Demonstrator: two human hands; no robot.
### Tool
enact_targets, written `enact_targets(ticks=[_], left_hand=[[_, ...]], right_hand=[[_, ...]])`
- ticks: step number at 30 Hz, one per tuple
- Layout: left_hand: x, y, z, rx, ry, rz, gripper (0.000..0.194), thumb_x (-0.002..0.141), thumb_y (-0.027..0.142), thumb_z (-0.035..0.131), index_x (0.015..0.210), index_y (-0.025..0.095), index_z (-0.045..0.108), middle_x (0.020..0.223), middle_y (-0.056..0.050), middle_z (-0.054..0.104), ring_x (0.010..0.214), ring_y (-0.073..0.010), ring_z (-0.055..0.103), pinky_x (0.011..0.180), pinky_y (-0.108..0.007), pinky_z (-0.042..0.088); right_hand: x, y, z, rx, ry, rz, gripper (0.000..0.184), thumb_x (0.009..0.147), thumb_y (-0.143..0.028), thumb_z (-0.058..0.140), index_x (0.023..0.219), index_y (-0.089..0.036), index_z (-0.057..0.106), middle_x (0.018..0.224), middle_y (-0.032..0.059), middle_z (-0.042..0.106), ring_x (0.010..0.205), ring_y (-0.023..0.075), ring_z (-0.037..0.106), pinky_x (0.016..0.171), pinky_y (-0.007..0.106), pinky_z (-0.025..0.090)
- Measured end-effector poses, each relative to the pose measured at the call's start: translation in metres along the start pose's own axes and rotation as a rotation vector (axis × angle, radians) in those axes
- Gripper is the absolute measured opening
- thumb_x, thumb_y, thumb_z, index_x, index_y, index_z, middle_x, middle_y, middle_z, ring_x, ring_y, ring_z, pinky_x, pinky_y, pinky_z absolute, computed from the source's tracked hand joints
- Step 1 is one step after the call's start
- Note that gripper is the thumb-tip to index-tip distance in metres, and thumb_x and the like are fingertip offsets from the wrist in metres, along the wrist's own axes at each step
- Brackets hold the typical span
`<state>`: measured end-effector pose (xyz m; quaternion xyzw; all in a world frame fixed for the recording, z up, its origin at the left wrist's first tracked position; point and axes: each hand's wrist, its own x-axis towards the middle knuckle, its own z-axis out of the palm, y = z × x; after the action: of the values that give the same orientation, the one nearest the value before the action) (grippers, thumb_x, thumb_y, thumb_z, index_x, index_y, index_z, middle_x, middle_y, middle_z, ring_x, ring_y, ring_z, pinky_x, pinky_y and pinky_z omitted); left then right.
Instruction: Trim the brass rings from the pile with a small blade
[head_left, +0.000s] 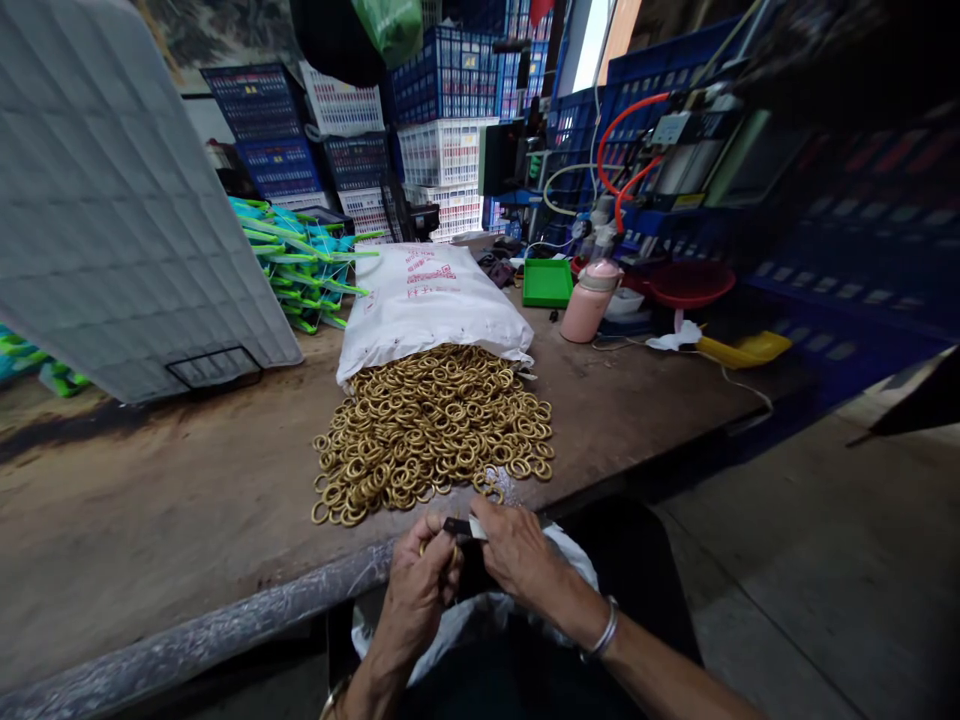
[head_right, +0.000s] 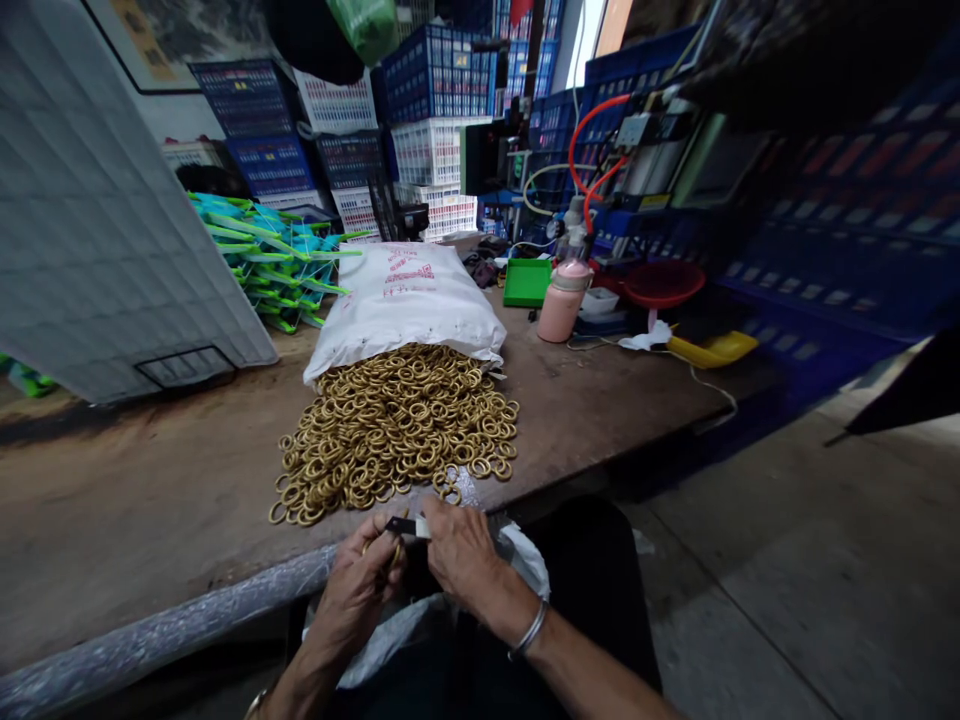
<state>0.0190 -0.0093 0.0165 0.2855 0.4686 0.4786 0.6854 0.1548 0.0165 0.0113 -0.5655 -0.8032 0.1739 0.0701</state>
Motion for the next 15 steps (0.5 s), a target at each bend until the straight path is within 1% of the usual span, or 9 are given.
enact_targets(ticks=[3,5,7,8,9,11,12,14,15], left_hand=[[-0.013,-0.004,-0.003,-0.031,-0.086,-0.066,0.029,0.069,0.041,0.063,0.069,0.016,0.049,0.044,0.008,0.043,0.035,-0.0019,0.031,0.035,-0.014,0.019],[-0.019,-0.013,-0.009,-0.012,-0.137,-0.147,0.028,0.069,0.04,0.063,0.068,0.015,0.05,0.042,0.006,0.045,0.032,-0.0022,0.031,0.033,-0.014,0.017],[-0.02,-0.027,-0.018,-0.066,-0.103,-0.267,0.027,0.066,0.036,0.067,0.066,0.015,0.05,0.042,0.005,0.047,0.031,-0.0023,0.031,0.03,-0.013,0.016],[-0.017,-0.035,-0.023,-0.121,-0.042,-0.328,0.025,0.065,0.032,0.069,0.066,0.014,0.051,0.045,0.005,0.048,0.032,-0.0027,0.035,0.03,-0.013,0.017],[-0.013,-0.042,-0.028,-0.172,0.061,-0.374,0.022,0.065,0.028,0.068,0.066,0.014,0.052,0.045,0.004,0.049,0.032,-0.0028,0.037,0.03,-0.012,0.018],[-0.003,-0.053,-0.035,-0.278,0.255,-0.459,0.012,0.073,0.018,0.061,0.067,0.011,0.053,0.048,0.002,0.052,0.035,-0.0048,0.045,0.03,-0.012,0.026],[0.001,-0.057,-0.037,-0.317,0.353,-0.492,0.011,0.075,0.014,0.057,0.065,0.011,0.052,0.05,-0.001,0.055,0.038,-0.0064,0.05,0.032,-0.013,0.032],[0.008,-0.06,-0.039,-0.375,0.467,-0.51,0.014,0.077,0.007,0.051,0.064,0.011,0.052,0.054,-0.005,0.06,0.046,-0.0112,0.059,0.041,-0.018,0.044],[0.009,-0.06,-0.039,-0.391,0.483,-0.498,0.014,0.077,0.004,0.05,0.065,0.011,0.052,0.056,-0.007,0.062,0.051,-0.0137,0.062,0.045,-0.02,0.048]], right_hand=[[0.0,0.01,-0.002,-0.014,0.047,0.037,0.029,0.07,-0.007,0.037,0.094,-0.016,0.05,0.075,0.0048,0.062,0.065,0.0157,0.054,0.058,0.025,0.027],[0.003,0.021,-0.003,-0.009,0.105,0.1,0.03,0.069,-0.005,0.038,0.094,-0.016,0.05,0.073,0.0046,0.061,0.063,0.0154,0.054,0.057,0.025,0.027],[0.007,0.032,-0.004,0.015,0.182,0.136,0.026,0.071,-0.005,0.038,0.09,-0.017,0.051,0.072,0.0041,0.061,0.063,0.0148,0.054,0.056,0.024,0.027],[0.009,0.037,-0.003,0.035,0.216,0.149,0.022,0.073,-0.006,0.038,0.087,-0.017,0.051,0.072,0.0037,0.061,0.063,0.0145,0.054,0.056,0.024,0.027],[0.012,0.04,-0.003,0.06,0.244,0.16,0.019,0.074,-0.007,0.038,0.084,-0.018,0.051,0.071,0.0031,0.06,0.063,0.0142,0.054,0.056,0.023,0.027],[0.017,0.043,0.0,0.112,0.276,0.173,0.014,0.077,-0.011,0.04,0.081,-0.019,0.05,0.07,0.0018,0.06,0.064,0.0136,0.054,0.056,0.022,0.028],[0.019,0.043,0.001,0.13,0.282,0.175,0.012,0.078,-0.013,0.04,0.081,-0.019,0.05,0.071,0.0013,0.06,0.064,0.0133,0.054,0.056,0.022,0.028],[0.024,0.04,0.002,0.138,0.286,0.175,0.01,0.08,-0.017,0.042,0.083,-0.02,0.051,0.072,0.001,0.06,0.064,0.013,0.055,0.055,0.022,0.027],[0.025,0.038,0.002,0.13,0.283,0.18,0.009,0.081,-0.019,0.043,0.084,-0.02,0.051,0.072,0.0011,0.06,0.063,0.013,0.055,0.055,0.022,0.027]])
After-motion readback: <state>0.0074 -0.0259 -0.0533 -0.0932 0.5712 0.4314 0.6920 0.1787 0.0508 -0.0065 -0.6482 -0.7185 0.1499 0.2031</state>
